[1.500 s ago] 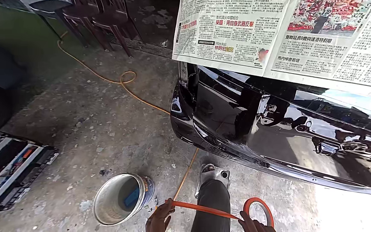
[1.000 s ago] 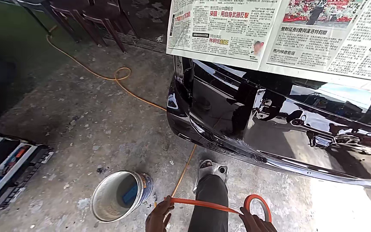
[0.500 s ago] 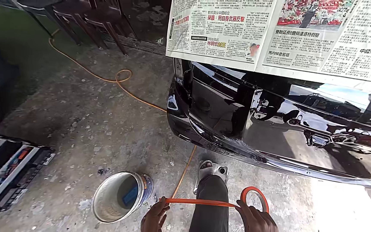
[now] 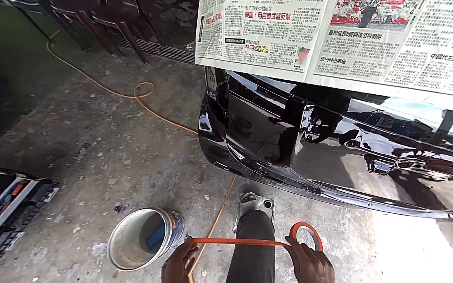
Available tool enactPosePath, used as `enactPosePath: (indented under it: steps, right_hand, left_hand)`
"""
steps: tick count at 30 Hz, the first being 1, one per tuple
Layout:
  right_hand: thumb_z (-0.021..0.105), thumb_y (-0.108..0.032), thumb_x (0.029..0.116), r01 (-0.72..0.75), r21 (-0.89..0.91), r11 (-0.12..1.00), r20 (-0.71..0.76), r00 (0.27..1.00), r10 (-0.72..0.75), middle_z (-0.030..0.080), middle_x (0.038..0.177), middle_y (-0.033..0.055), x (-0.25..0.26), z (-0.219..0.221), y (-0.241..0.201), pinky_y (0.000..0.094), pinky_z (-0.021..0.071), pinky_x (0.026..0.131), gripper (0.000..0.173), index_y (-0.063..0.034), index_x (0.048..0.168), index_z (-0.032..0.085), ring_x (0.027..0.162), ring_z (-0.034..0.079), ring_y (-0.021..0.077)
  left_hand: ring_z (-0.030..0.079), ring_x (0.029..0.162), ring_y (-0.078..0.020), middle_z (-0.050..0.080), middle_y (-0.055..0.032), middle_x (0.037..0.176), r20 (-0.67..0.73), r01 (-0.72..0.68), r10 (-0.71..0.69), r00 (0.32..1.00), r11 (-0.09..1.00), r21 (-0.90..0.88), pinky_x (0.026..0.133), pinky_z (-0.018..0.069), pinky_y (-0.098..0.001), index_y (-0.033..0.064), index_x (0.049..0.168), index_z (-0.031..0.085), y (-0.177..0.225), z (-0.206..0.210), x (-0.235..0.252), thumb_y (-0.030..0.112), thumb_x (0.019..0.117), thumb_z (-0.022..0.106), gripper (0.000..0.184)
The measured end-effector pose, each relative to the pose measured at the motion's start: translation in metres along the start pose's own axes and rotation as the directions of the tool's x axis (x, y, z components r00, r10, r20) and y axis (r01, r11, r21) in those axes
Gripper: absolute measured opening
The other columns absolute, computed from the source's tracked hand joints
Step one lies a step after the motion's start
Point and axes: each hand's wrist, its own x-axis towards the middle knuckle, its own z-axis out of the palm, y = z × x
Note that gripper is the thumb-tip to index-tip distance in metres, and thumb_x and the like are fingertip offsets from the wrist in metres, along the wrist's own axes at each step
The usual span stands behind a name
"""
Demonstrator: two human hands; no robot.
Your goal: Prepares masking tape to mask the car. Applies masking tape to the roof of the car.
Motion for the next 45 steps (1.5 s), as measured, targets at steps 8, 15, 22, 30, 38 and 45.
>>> enactPosePath:
  steps: [8, 15, 22, 30, 38, 45]
  right_hand:
    - [0.056, -0.046, 0.1024, -0.004, 0.007, 1.0, -0.008, 1.0, 0.004, 0.07, 0.07, 0.0023, -0.003, 0.008, 0.007, 0.0386, 0.0526, 0.055, 0.032, -0.027, 0.114, 0.079, 0.06, 0.068, 0.02]
    - [0.059, -0.043, 0.1014, -0.132, 0.07, 0.989, 0.129, 0.984, 0.122, 0.075, 0.079, 0.0055, -0.011, 0.012, 0.015, 0.0458, 0.0552, 0.059, 0.029, -0.0261, 0.116, 0.078, 0.066, 0.072, 0.025]
    - [0.059, -0.046, 0.1009, -0.064, 0.047, 0.997, 0.079, 0.995, 0.06, 0.073, 0.075, 0.004, -0.001, 0.001, 0.007, 0.0423, 0.0536, 0.056, 0.031, -0.027, 0.113, 0.079, 0.062, 0.07, 0.0228]
    - [0.058, -0.046, 0.1014, -0.085, 0.056, 0.995, 0.094, 0.992, 0.079, 0.073, 0.075, 0.0047, -0.002, -0.002, 0.015, 0.0438, 0.0535, 0.056, 0.031, -0.0253, 0.111, 0.079, 0.062, 0.07, 0.0238]
    - [0.057, -0.049, 0.1012, -0.214, 0.099, 0.972, 0.253, 0.95, 0.183, 0.076, 0.084, 0.0061, -0.005, -0.007, 0.023, 0.0544, 0.0548, 0.059, 0.035, -0.024, 0.113, 0.078, 0.071, 0.074, 0.0297]
    - [0.056, -0.051, 0.1012, -0.097, 0.077, 0.992, 0.15, 0.985, 0.084, 0.073, 0.076, 0.0046, 0.003, -0.01, 0.011, 0.0463, 0.0537, 0.056, 0.036, -0.025, 0.111, 0.079, 0.063, 0.07, 0.0246]
  left_hand:
    - [0.065, 0.09, -0.0185, 0.072, -0.0088, 0.096, -0.034, 0.004, -0.004, 0.999, 1.0, -0.008, 0.084, 0.0487, -0.0415, 0.0013, 0.106, 0.068, -0.002, -0.004, 0.004, 0.022, 0.1015, 0.064, 0.021]
    - [0.064, 0.092, -0.0177, 0.072, -0.008, 0.097, -0.03, 0.016, -0.016, 0.999, 1.0, 0.005, 0.085, 0.0483, -0.0417, 0.002, 0.107, 0.068, -0.002, -0.001, 0.008, 0.023, 0.1025, 0.062, 0.023]
    - [0.065, 0.089, -0.017, 0.072, -0.0066, 0.094, -0.052, -0.012, 0.013, 0.999, 1.0, 0.004, 0.082, 0.0495, -0.0403, 0.0036, 0.108, 0.068, 0.014, -0.011, 0.019, 0.023, 0.1023, 0.062, 0.021]
    - [0.065, 0.09, -0.0168, 0.071, -0.007, 0.094, -0.046, -0.039, 0.041, 0.998, 0.998, 0.048, 0.084, 0.0494, -0.0407, 0.0022, 0.107, 0.067, 0.016, -0.018, 0.022, 0.02, 0.1019, 0.063, 0.019]
    - [0.065, 0.088, -0.0156, 0.071, -0.0064, 0.093, -0.048, -0.052, 0.054, 0.997, 0.998, 0.041, 0.082, 0.0494, -0.0382, 0.0026, 0.105, 0.067, 0.023, -0.02, 0.025, 0.02, 0.1018, 0.063, 0.018]
    - [0.066, 0.085, -0.0144, 0.072, -0.0055, 0.091, -0.072, -0.091, 0.094, 0.993, 0.995, 0.042, 0.08, 0.0517, -0.0359, 0.0038, 0.104, 0.067, 0.037, -0.039, 0.04, 0.02, 0.101, 0.064, 0.017]
